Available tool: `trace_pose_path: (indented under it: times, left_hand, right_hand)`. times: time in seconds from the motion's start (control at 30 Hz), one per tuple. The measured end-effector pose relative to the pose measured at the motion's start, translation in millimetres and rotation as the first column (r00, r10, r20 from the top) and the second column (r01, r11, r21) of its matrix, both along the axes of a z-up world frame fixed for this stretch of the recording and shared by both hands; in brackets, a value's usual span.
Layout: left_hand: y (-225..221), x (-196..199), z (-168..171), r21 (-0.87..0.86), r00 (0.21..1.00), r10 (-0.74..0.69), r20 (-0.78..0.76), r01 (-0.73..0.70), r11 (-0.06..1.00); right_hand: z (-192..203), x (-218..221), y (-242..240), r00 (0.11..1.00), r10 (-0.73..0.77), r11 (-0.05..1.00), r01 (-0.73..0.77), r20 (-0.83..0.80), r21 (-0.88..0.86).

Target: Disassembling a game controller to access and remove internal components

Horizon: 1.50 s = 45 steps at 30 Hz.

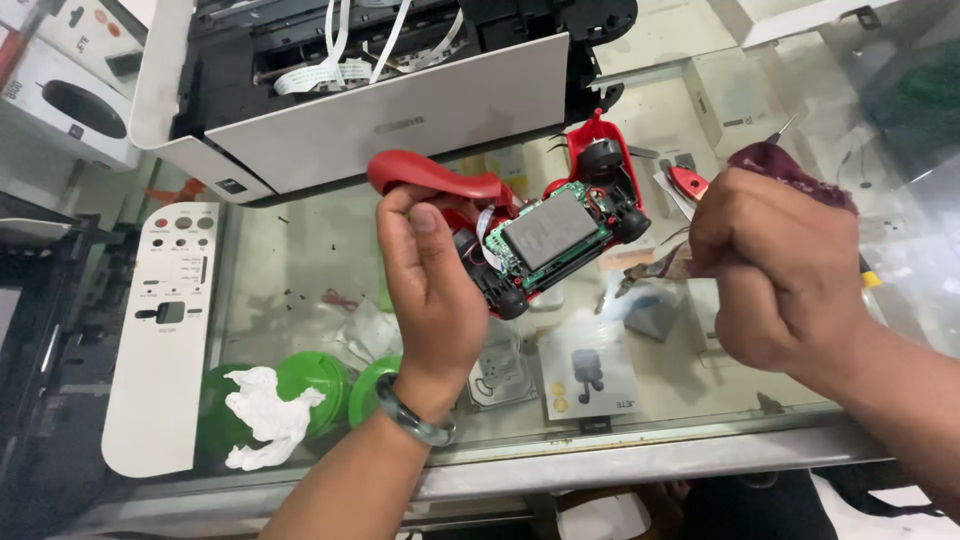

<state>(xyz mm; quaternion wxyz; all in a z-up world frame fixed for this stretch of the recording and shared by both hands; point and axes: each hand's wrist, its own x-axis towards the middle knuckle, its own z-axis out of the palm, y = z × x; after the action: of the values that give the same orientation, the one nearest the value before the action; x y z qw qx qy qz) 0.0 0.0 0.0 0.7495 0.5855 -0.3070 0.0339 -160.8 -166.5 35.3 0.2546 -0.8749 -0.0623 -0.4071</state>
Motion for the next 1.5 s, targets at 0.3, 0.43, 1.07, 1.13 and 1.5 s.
trace_pose_path:
  times: [0.3, 0.43, 1.07, 1.13, 1.5]
  left_hand:
    - [1.2, -9.0, -4.4, 0.211, 0.992, -0.048, 0.117, 0.023, 0.977]
    - [2.3, -16.2, 1.6, 0.256, 0.988, -0.11, 0.104, 0.08, 0.963]
    - [-0.8, -19.1, -9.8, 0.39, 0.965, -0.233, 0.117, 0.171, 0.905]
    - [-2.0, -18.6, -11.3, 0.384, 0.966, -0.229, 0.12, 0.168, 0.908]
    - [-4.2, -15.9, -16.7, 0.442, 0.958, -0.281, 0.054, 0.229, 0.867]
  right_hand:
    - [-11.4, 4.4, -5.4, 0.989, -0.102, 0.861, 0.037, -0.102, -0.507]
    - [-13.4, 7.6, -6.7, 0.975, -0.167, 0.783, 0.043, -0.144, -0.62]
    - [-14.3, -2.2, -6.7, 0.955, -0.149, 0.824, -0.024, -0.257, -0.567]
    - [-16.0, -2.1, -7.2, 0.963, -0.132, 0.829, -0.024, -0.237, -0.559]
    - [-19.4, 2.8, -12.0, 0.902, -0.093, 0.915, -0.09, -0.422, -0.393]
